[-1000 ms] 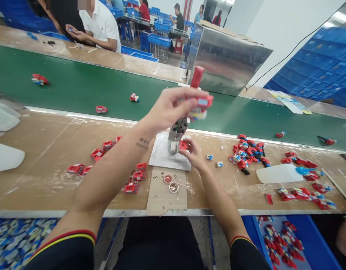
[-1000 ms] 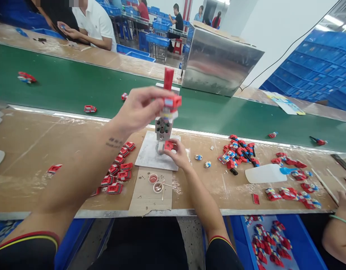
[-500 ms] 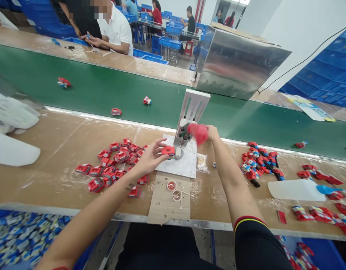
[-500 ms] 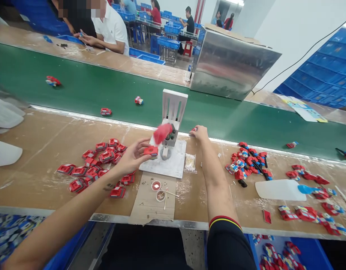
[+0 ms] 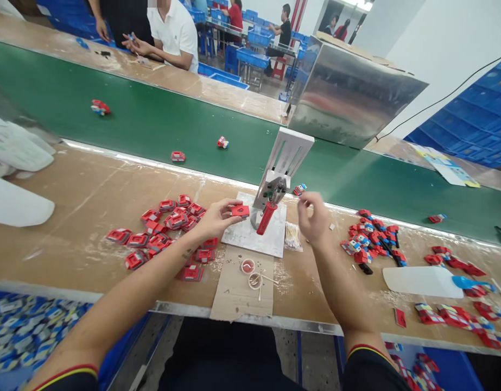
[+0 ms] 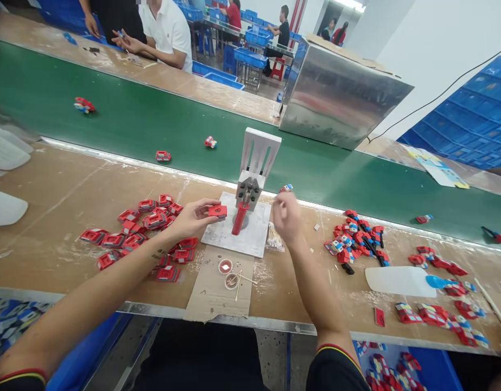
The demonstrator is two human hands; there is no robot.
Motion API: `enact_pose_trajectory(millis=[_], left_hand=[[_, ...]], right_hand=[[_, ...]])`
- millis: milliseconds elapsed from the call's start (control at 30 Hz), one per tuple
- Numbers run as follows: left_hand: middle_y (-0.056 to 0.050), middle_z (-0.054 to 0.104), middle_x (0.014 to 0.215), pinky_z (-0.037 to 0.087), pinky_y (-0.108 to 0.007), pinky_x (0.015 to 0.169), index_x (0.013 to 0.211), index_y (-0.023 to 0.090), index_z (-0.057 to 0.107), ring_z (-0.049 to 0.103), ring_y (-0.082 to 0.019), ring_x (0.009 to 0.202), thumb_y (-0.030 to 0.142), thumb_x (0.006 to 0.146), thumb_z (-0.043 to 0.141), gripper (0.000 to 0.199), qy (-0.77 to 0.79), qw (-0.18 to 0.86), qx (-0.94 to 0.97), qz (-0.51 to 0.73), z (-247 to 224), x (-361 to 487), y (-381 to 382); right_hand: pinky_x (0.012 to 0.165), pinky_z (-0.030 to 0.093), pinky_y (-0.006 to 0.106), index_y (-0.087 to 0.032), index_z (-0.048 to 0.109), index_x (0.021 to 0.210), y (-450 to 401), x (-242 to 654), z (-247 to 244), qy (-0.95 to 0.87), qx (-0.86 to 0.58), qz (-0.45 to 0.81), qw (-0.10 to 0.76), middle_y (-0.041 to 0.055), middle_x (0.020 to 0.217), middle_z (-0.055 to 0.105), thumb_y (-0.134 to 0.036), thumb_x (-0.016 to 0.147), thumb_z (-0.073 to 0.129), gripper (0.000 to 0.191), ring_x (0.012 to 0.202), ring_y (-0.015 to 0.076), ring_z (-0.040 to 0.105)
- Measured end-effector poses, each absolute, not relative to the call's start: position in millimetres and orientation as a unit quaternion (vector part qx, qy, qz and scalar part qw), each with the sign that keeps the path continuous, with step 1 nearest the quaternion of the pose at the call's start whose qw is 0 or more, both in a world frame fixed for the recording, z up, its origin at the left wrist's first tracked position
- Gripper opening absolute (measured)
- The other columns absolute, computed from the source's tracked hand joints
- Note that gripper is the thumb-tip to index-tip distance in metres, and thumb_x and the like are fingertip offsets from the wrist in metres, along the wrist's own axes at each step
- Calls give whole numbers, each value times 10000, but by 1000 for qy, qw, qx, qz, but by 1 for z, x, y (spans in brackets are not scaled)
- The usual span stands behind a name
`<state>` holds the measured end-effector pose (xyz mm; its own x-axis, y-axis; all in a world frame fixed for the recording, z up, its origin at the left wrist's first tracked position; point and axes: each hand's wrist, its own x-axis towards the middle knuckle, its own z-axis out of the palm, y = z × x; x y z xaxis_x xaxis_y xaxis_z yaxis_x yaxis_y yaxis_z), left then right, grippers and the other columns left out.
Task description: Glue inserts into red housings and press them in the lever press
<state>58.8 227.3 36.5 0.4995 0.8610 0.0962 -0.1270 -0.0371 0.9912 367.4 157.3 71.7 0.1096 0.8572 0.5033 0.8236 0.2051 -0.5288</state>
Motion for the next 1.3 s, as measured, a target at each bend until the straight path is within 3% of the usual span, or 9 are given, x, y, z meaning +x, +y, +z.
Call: enact_pose_trajectory(millis=[67,167,233,333,467,633,800,1067,1300], left_hand=[[-137,826,1091,650,-462,956,1170,160,772,801,-278,1001,342,712,978,534,306,623,601,396,36,56,229],[-147,820,1098,637,-490,978,1171,152,771,798,-296,1013,350,703,989,553,301,621,608,392,38,59,231],[-156,813,1136,631,-501,984,1173,147,772,794,-299,1024,352,715,980,543,296,617,617,389,39,65,231],[-159,809,1190,635,-482,970,1187,146,775,788,-286,1028,323,737,954,516,279,612,634,382,41,78,229],[-165,800,1249,628,-471,1019,1239,145,757,773,-285,1109,286,777,909,506,259,603,655,376,41,96,231],[-186,791,1282,639,-458,1002,1269,120,739,769,-290,1141,272,837,834,468,258,579,686,357,40,101,240],[-100,827,1183,630,-422,997,1229,175,766,769,-238,1060,212,819,825,416,259,541,730,327,40,104,238],[-118,836,1083,603,-419,982,1180,115,780,761,-250,1007,236,815,842,389,264,511,757,309,41,126,243],[-145,825,1152,640,-419,947,1247,108,756,780,-261,1048,262,864,805,416,251,527,752,308,33,125,244]], right_hand=[[881,629,459,-311,619,1380,122,339,73,-741,-548,82,378,92,1189,730,-284,977,574,406,983,253,715],[813,657,390,-346,540,1533,91,308,88,-823,-409,230,322,91,1337,709,-144,932,531,634,1014,210,753],[833,668,381,-385,547,1537,83,301,109,-830,-343,307,314,72,1348,723,-121,940,510,653,1062,206,763],[810,685,385,-454,392,1642,86,303,148,-802,-290,362,376,66,1504,691,-271,1004,570,687,1141,239,773],[791,687,384,-467,160,1722,127,308,197,-736,-372,308,474,58,1691,545,-489,948,718,955,1353,313,712],[780,660,324,-377,365,1659,180,316,223,-685,-401,295,532,51,1569,661,-520,1001,627,723,1253,270,780],[684,647,276,-334,541,1527,179,317,231,-662,-419,302,542,90,1476,732,-605,993,666,612,1158,260,819],[714,678,290,-360,538,1516,171,319,230,-674,-395,322,535,76,1487,725,-604,948,731,648,1109,234,823],[734,693,333,-375,488,1566,163,317,222,-689,-405,280,531,74,1456,741,-558,978,706,653,1118,262,825]])
